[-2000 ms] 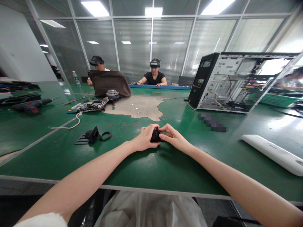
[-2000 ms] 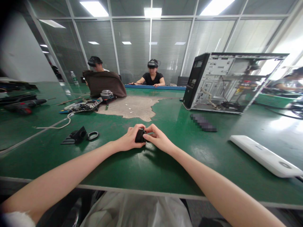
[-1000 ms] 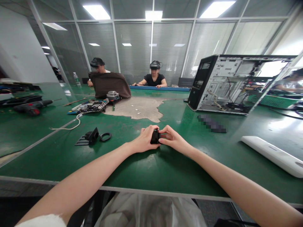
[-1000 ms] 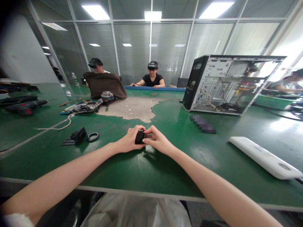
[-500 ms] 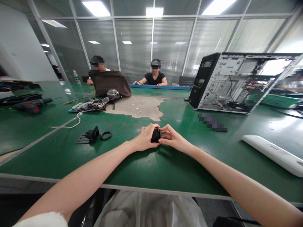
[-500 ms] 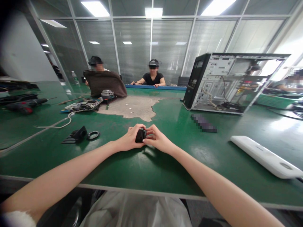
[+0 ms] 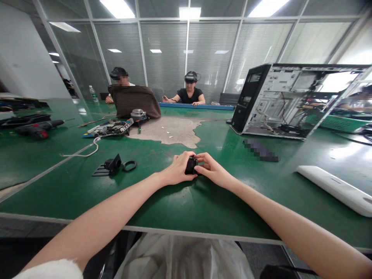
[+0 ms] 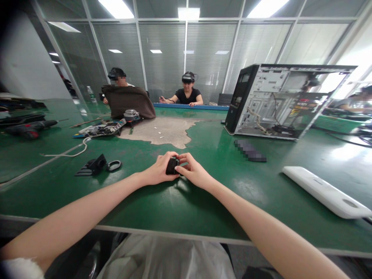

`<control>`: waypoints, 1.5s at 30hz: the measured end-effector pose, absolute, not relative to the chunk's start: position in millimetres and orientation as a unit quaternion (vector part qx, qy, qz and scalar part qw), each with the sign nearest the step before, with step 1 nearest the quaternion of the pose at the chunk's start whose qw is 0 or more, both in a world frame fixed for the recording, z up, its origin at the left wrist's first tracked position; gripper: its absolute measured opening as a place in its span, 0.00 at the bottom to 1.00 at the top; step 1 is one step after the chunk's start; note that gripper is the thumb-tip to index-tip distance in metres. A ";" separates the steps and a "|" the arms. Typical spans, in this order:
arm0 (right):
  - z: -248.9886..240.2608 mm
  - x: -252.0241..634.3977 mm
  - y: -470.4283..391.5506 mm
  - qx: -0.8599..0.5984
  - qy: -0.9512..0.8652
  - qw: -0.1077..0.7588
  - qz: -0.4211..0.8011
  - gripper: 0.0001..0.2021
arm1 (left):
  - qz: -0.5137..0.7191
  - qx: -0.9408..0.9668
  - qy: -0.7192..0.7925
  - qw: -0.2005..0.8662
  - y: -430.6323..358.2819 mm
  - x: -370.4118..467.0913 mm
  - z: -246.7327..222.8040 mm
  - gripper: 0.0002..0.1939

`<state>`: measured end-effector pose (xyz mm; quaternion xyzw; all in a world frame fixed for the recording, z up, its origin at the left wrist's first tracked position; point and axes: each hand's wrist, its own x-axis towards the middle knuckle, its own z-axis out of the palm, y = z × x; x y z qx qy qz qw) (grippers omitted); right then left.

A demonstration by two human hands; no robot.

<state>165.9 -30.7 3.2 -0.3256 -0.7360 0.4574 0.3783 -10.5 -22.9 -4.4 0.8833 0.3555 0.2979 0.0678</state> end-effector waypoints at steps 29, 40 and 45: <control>3.3 161.6 -31.1 -0.309 -0.725 0.411 0.458 0.11 | 0.290 0.885 0.358 0.067 -21.5 -10.5 -4.4 0.32; 8.0 168.1 -27.5 -0.382 -0.655 0.427 0.492 0.16 | 0.295 0.886 0.351 0.069 -22.8 -11.0 -3.9 0.30; 7.6 161.0 -27.2 -0.382 -0.650 0.404 0.518 0.15 | 0.292 0.893 0.335 0.063 -25.3 -10.2 -3.8 0.31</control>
